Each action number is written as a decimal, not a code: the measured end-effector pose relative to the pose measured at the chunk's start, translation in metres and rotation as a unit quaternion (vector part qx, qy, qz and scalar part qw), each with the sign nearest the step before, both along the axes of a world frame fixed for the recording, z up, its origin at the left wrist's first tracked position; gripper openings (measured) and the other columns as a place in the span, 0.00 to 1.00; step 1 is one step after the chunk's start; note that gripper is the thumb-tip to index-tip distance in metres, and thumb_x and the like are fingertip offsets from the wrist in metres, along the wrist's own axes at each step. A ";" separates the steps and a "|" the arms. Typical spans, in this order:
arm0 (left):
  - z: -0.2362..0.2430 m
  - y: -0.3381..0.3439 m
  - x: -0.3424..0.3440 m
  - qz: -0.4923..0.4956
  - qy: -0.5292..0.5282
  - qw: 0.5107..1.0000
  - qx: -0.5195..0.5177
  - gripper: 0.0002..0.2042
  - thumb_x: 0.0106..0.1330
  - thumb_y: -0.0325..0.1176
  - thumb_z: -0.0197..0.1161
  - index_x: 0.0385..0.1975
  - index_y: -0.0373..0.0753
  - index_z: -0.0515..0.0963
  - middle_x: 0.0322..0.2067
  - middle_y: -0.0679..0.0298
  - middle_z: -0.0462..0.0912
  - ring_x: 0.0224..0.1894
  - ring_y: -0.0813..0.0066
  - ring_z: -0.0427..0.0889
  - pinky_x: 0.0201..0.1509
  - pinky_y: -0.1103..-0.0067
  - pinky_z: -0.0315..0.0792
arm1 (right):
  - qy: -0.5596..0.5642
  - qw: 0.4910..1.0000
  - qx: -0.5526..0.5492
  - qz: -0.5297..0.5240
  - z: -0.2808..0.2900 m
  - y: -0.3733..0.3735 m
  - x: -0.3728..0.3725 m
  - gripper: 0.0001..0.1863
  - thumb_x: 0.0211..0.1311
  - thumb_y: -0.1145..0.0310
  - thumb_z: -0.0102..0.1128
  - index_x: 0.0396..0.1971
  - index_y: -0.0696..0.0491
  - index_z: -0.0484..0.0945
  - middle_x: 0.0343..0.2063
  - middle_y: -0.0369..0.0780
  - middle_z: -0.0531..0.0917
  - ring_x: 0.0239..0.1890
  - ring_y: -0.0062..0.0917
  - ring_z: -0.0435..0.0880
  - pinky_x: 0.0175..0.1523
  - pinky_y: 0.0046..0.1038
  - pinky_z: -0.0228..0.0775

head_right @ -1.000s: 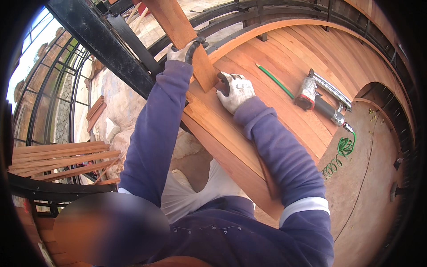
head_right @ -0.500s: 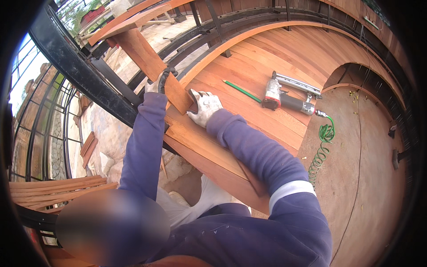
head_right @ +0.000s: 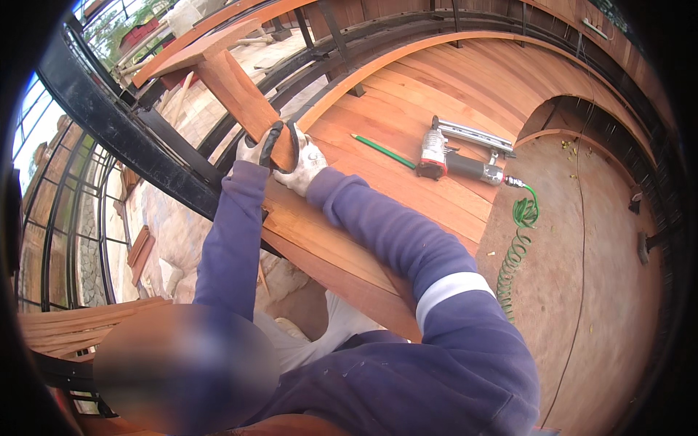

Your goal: The person fits wooden planks into a curved metal frame on a circular deck. They adjust the planks by hand and use a spirit level to check alignment before continuing to place additional planks.

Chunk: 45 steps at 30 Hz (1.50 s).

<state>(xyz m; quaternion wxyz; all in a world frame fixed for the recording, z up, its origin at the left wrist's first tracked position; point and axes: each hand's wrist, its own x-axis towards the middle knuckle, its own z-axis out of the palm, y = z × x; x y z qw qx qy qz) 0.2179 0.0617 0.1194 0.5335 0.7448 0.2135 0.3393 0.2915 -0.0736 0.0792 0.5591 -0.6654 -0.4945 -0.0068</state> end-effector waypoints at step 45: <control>0.093 -0.105 -0.148 -0.013 -0.093 0.971 0.220 0.14 0.66 0.26 0.62 0.51 0.31 0.75 0.44 0.62 0.82 0.44 0.79 0.79 0.52 0.81 0.74 | 0.261 0.961 0.097 0.001 -0.037 0.022 0.050 0.41 0.53 0.59 0.70 0.63 0.61 0.62 0.52 0.52 0.77 0.55 0.40 0.77 0.60 0.34 0.69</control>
